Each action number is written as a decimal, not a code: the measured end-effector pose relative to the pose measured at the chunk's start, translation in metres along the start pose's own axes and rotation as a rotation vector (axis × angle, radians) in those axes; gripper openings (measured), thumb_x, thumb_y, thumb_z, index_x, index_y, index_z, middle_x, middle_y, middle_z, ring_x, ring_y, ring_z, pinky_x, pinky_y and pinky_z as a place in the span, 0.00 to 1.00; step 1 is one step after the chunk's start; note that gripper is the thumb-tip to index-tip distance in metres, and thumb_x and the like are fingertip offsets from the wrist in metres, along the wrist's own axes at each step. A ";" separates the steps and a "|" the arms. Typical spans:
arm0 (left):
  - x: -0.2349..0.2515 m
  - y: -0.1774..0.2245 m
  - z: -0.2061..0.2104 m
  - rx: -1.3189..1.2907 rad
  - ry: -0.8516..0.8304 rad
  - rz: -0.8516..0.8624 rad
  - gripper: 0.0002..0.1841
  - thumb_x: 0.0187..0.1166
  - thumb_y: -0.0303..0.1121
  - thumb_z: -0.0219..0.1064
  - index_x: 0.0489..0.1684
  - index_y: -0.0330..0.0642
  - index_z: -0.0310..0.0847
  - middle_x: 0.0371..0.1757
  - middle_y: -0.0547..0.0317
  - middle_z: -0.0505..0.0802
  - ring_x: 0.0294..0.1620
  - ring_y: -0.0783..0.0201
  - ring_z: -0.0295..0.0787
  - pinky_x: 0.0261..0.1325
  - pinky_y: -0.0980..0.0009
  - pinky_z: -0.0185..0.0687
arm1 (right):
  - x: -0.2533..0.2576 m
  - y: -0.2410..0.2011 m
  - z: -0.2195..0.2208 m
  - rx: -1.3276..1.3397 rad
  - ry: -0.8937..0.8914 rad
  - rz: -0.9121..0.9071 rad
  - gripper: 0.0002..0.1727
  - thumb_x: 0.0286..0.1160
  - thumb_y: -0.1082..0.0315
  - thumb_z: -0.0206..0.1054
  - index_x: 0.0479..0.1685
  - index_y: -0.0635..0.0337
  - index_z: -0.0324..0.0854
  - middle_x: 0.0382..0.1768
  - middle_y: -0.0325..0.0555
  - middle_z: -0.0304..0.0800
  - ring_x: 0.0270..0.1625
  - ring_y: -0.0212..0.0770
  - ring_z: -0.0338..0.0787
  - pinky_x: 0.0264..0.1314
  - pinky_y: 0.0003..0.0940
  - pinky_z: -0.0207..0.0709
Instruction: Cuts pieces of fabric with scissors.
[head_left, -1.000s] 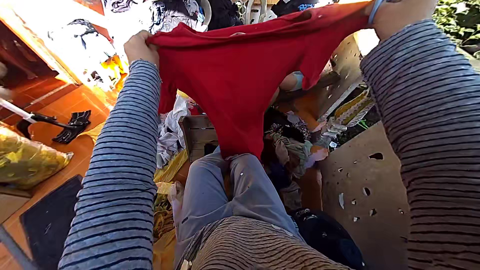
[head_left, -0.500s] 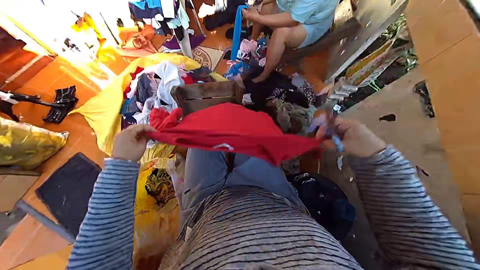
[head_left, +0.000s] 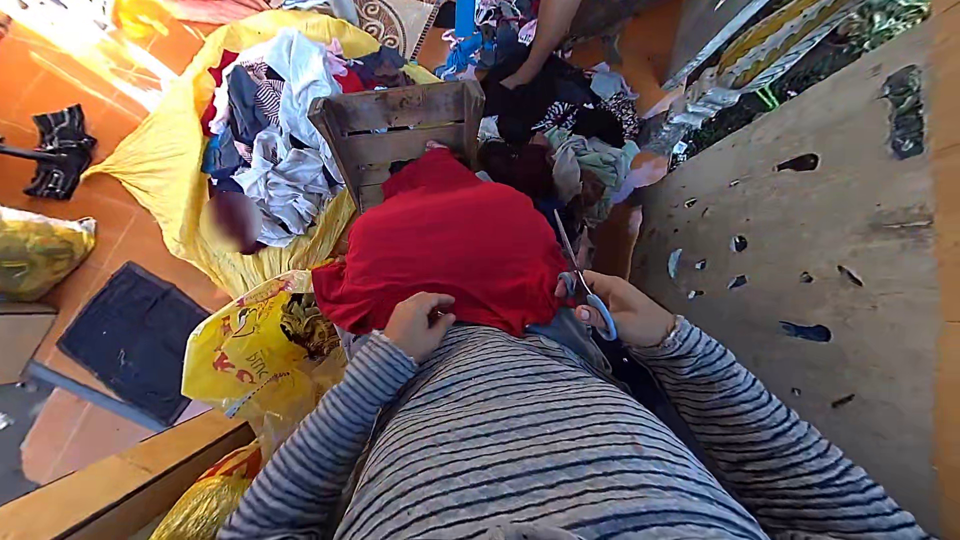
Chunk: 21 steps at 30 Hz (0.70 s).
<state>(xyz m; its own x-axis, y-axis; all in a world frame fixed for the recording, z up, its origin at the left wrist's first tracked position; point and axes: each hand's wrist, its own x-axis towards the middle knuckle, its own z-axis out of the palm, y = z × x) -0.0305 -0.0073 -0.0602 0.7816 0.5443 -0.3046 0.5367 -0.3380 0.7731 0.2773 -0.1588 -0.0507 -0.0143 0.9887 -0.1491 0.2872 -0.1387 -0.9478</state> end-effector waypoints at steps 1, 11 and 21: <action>0.012 0.007 0.005 0.032 -0.102 -0.020 0.23 0.86 0.35 0.62 0.73 0.28 0.79 0.68 0.35 0.88 0.73 0.45 0.84 0.82 0.53 0.70 | -0.002 -0.006 0.000 -0.034 0.019 -0.009 0.40 0.67 0.31 0.68 0.56 0.64 0.81 0.45 0.32 0.86 0.42 0.16 0.81 0.44 0.16 0.77; 0.042 0.030 0.027 -0.745 -0.297 -0.027 0.25 0.82 0.27 0.63 0.76 0.26 0.63 0.66 0.48 0.87 0.65 0.70 0.86 0.73 0.70 0.80 | -0.026 -0.027 0.023 0.916 -0.589 0.266 0.47 0.53 0.10 0.52 0.39 0.46 0.84 0.28 0.31 0.89 0.17 0.22 0.82 0.15 0.17 0.72; 0.047 0.071 0.005 -1.195 -0.329 -0.029 0.25 0.83 0.39 0.42 0.80 0.50 0.54 0.69 0.52 0.83 0.67 0.53 0.85 0.64 0.48 0.83 | -0.034 -0.067 0.028 1.094 -0.685 0.318 0.45 0.56 0.12 0.56 0.34 0.50 0.80 0.22 0.33 0.85 0.12 0.21 0.79 0.10 0.16 0.72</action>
<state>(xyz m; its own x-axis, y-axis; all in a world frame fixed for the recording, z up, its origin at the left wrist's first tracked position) 0.0462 -0.0097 -0.0225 0.9094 0.2632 -0.3220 0.0636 0.6771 0.7331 0.2319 -0.1851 0.0102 -0.6596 0.7217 -0.2099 -0.5407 -0.6496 -0.5345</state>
